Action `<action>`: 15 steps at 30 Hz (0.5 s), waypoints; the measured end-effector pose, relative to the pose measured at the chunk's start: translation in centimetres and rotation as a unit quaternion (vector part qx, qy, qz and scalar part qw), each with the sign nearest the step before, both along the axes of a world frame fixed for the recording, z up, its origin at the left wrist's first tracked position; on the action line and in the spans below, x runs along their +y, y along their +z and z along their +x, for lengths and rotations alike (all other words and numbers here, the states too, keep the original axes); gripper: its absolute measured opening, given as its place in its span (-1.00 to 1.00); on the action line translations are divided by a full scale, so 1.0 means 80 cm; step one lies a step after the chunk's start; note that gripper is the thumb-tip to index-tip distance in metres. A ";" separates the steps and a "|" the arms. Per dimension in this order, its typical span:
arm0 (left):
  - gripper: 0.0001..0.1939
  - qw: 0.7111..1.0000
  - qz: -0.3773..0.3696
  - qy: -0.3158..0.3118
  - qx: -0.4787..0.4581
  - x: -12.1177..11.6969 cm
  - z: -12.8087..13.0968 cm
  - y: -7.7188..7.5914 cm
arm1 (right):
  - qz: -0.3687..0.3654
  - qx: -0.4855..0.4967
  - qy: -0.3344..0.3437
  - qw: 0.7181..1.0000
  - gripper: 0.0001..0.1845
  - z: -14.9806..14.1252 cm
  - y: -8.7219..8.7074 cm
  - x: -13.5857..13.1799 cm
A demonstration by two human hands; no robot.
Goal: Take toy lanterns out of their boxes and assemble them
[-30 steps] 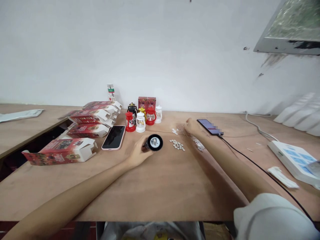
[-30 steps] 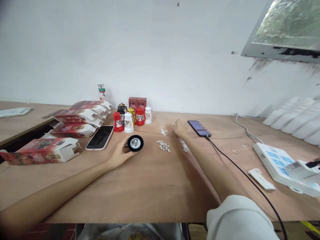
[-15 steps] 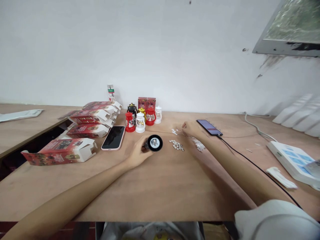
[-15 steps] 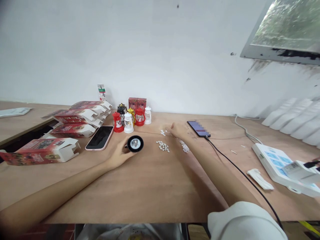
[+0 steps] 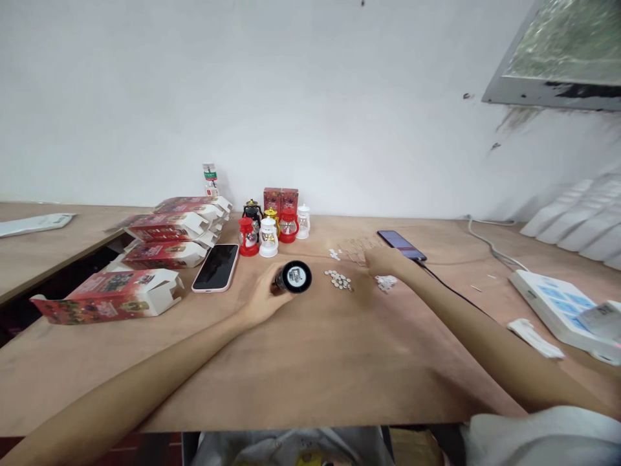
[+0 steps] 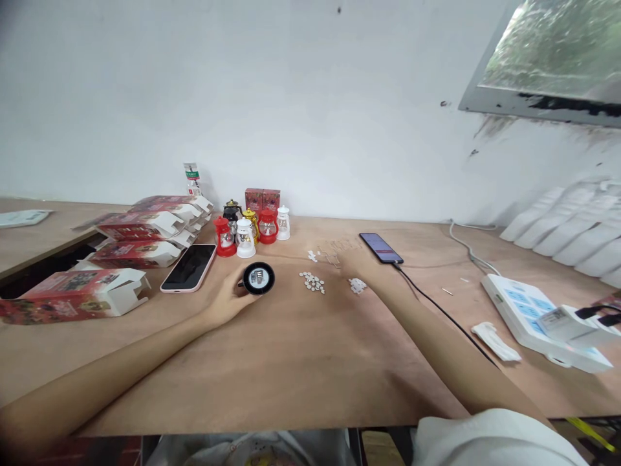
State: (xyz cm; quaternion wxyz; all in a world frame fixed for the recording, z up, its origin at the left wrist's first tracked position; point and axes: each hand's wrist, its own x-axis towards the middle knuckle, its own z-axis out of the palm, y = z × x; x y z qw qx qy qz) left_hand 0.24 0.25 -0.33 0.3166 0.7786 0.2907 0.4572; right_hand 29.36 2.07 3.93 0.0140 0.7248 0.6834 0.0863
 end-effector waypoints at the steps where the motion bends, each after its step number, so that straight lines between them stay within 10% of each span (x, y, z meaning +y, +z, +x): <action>1: -0.53 1.000 0.000 0.000 0.002 0.000 0.000 0.000 | -0.010 -0.006 0.002 1.000 -0.86 -0.002 -0.002 -0.002; 10: -0.55 1.000 -0.013 0.000 -0.002 0.000 0.001 -0.001 | -0.016 -0.025 0.036 0.999 -0.74 -0.027 0.008 -0.023; 15: -0.56 1.000 -0.005 -0.001 -0.003 -0.001 0.001 -0.001 | 0.310 0.046 0.149 0.938 -0.77 -0.064 0.013 -0.054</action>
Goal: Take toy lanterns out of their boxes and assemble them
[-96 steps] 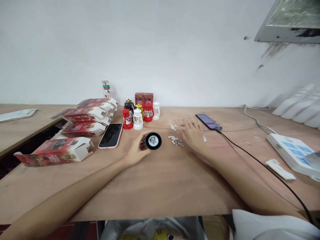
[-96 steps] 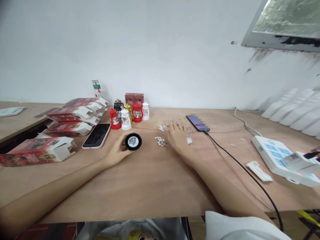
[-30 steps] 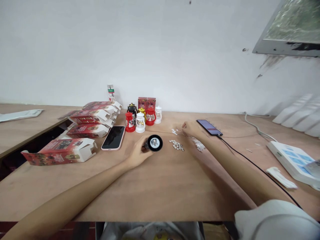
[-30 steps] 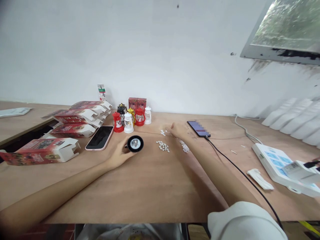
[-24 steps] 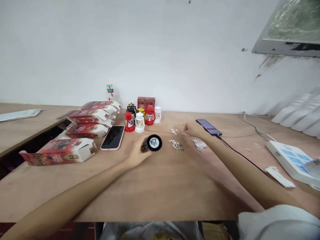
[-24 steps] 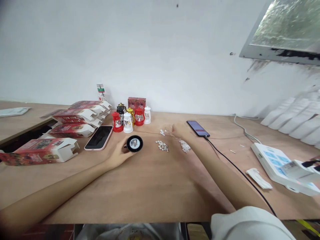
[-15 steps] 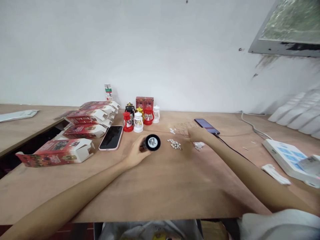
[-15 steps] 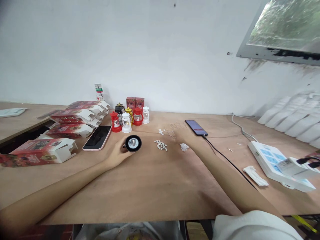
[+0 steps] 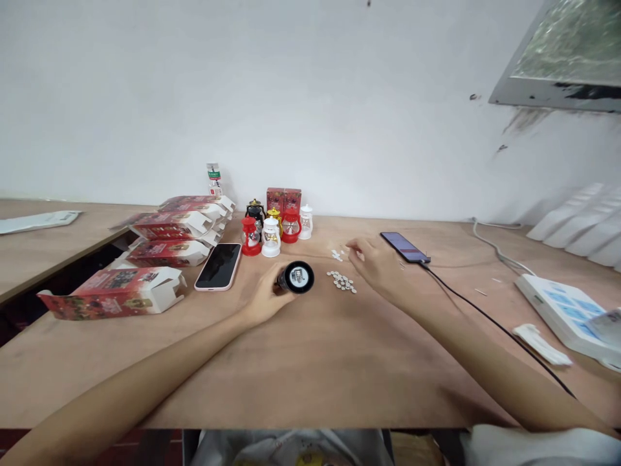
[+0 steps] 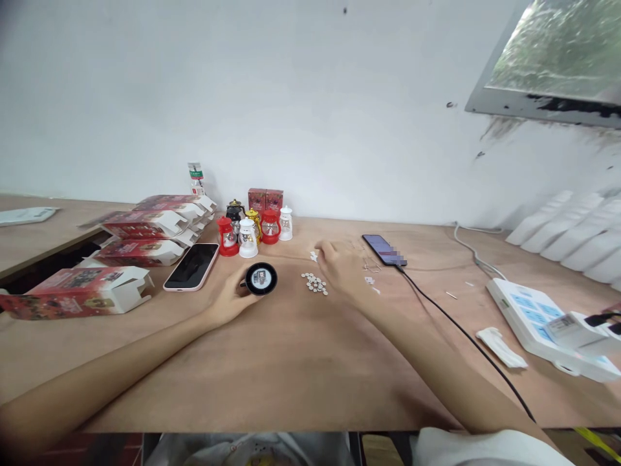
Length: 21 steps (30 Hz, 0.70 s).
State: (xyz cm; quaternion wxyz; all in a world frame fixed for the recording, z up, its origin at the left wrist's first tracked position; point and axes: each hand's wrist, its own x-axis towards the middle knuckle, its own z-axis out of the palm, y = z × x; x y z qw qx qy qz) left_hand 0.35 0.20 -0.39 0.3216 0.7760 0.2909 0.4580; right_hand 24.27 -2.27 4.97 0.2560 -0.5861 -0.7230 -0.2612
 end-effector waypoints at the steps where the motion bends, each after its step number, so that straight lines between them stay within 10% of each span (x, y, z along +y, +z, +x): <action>1: -0.55 1.000 0.006 -0.002 -0.002 0.000 0.000 0.000 | 0.090 -0.007 0.052 0.995 -0.78 -0.011 0.000 -0.009; 4: -0.54 1.000 0.028 -0.013 -0.006 0.001 0.000 -0.001 | 0.270 -0.100 0.223 0.932 -0.86 -0.049 -0.001 -0.034; 8: -0.55 0.998 0.058 -0.028 -0.004 0.004 -0.002 -0.005 | 0.330 -0.192 0.296 0.875 -0.87 -0.086 -0.006 -0.047; 21: -0.58 0.994 0.107 -0.020 0.002 0.005 -0.001 -0.005 | 0.217 -0.070 0.347 0.910 -0.75 -0.090 -0.027 -0.035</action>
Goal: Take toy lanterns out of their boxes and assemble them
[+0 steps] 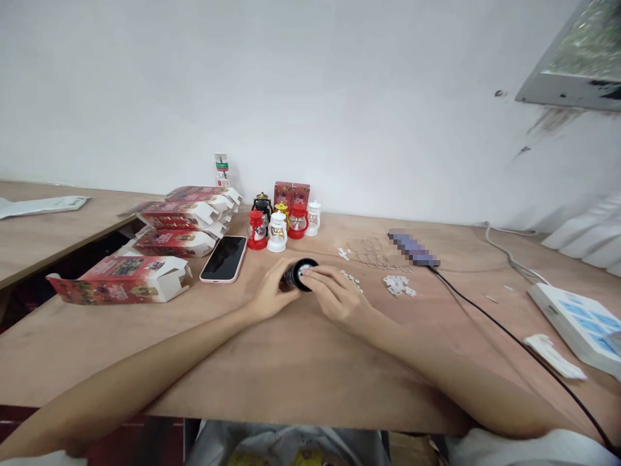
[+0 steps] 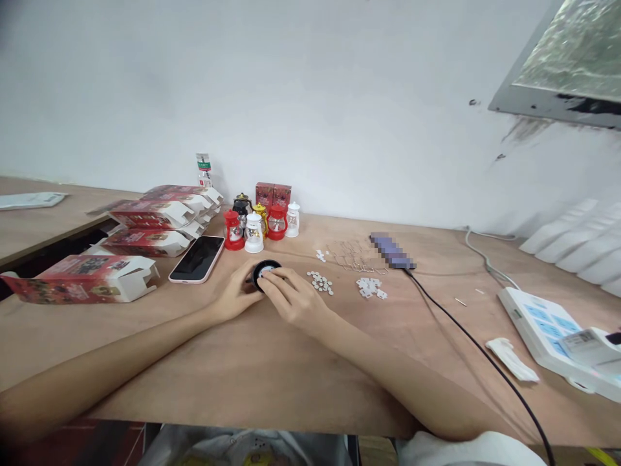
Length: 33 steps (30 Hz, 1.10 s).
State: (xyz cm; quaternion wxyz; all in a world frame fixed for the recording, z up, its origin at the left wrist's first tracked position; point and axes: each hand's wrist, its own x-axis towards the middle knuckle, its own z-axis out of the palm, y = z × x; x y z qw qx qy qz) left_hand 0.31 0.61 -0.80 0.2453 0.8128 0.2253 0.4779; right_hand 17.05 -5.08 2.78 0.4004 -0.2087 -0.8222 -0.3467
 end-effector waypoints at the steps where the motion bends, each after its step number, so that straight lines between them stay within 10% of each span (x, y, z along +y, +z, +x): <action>1: -0.59 1.000 0.001 -0.001 0.000 0.000 0.000 0.000 | 0.010 0.003 0.003 1.000 -0.75 0.001 -0.002 0.001; 11: -0.59 1.000 -0.013 0.002 0.007 -0.001 0.000 -0.002 | 0.127 -0.043 -0.033 0.990 -0.84 0.002 0.004 -0.009; 33: -0.60 1.000 -0.016 -0.006 0.017 0.003 0.000 -0.004 | 0.110 -0.056 -0.022 0.992 -0.88 0.003 0.001 -0.008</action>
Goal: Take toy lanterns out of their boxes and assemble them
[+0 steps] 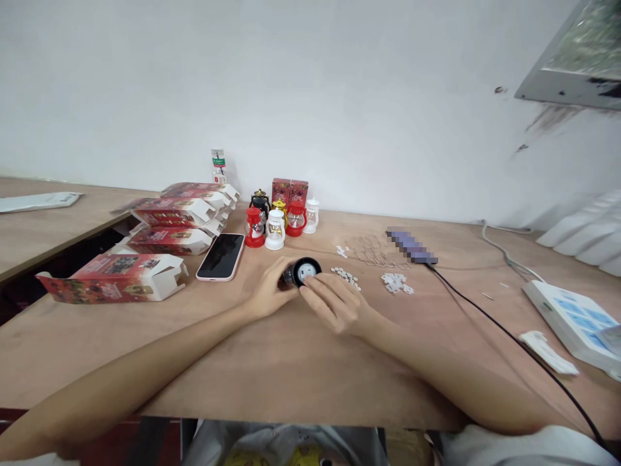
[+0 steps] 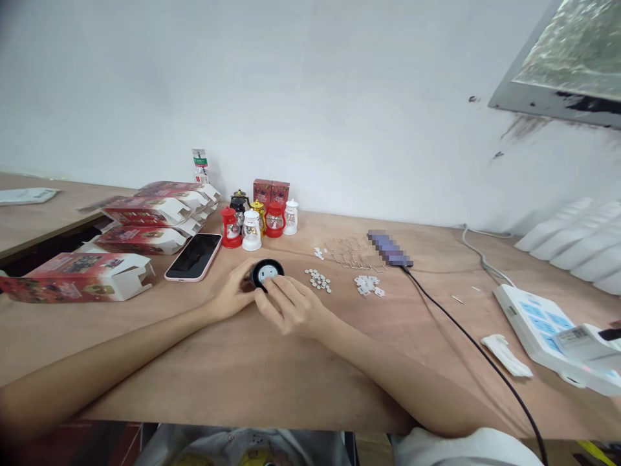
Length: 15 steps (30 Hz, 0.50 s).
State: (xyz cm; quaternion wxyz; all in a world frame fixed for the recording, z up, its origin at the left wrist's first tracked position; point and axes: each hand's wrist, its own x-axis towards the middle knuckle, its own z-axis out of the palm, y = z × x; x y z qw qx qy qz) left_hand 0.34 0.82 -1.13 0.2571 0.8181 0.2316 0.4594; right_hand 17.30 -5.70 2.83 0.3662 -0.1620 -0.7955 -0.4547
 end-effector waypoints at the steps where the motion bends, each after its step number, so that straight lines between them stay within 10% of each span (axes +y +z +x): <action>1: -0.61 1.000 -0.002 0.001 -0.001 0.000 0.000 0.000 | -0.009 0.007 0.003 1.000 -0.86 0.000 0.001 0.001; 15: -0.64 0.999 -0.048 0.014 -0.008 0.001 0.001 0.003 | 0.017 0.059 0.034 0.998 -0.73 0.016 -0.022 0.032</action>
